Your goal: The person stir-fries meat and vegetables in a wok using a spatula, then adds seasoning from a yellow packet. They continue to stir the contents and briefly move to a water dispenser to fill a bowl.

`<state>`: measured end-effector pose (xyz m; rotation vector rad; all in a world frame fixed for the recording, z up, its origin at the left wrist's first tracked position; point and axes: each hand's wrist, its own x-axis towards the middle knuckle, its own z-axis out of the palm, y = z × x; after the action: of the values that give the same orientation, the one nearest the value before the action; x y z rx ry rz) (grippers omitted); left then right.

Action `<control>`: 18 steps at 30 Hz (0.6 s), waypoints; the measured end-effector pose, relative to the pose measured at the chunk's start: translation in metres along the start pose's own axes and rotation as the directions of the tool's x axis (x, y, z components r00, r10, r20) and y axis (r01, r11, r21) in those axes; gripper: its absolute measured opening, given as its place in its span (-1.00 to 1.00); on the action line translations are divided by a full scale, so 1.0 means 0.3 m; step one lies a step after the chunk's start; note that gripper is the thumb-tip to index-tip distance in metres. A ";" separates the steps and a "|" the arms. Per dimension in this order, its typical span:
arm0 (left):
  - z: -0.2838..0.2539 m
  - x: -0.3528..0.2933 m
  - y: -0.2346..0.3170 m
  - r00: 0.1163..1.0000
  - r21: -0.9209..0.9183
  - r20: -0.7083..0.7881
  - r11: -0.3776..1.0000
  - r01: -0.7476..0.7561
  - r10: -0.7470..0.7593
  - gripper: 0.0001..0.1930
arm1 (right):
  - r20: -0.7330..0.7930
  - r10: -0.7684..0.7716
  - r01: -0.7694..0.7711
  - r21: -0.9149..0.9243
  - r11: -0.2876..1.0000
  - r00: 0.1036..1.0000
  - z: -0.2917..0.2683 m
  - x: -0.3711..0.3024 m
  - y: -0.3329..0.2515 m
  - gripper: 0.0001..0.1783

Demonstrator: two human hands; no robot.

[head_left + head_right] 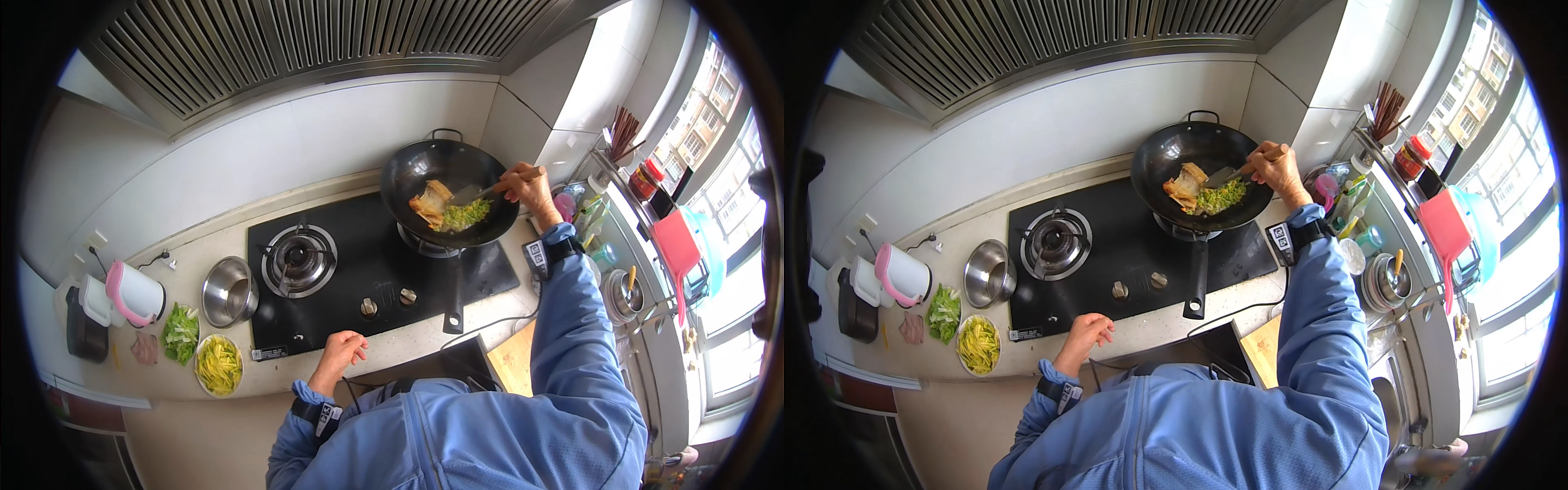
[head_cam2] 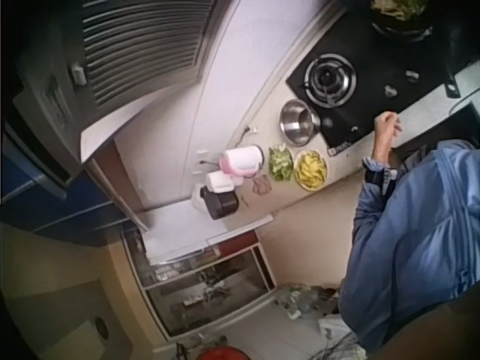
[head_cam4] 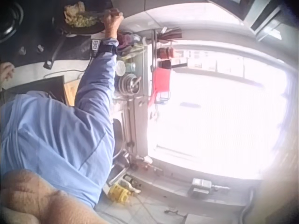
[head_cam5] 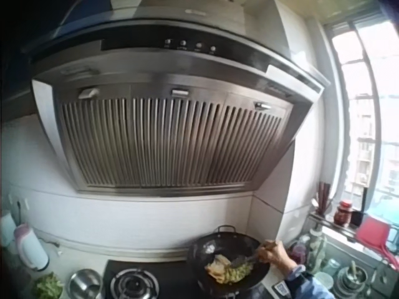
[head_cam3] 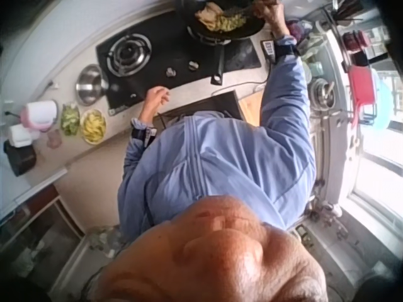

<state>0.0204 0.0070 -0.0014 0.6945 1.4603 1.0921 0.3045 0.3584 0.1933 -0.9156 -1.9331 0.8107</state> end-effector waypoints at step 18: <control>-0.029 0.025 0.016 0.998 0.024 0.054 0.999 -0.022 0.021 -0.83 | 0.022 0.054 -0.053 -0.034 0.998 0.998 0.023 -0.132 -0.027 -0.78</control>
<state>0.0098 0.0135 -0.0008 0.7533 1.4258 1.0656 0.3115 0.3200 0.1808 -0.9855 -1.9541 0.8257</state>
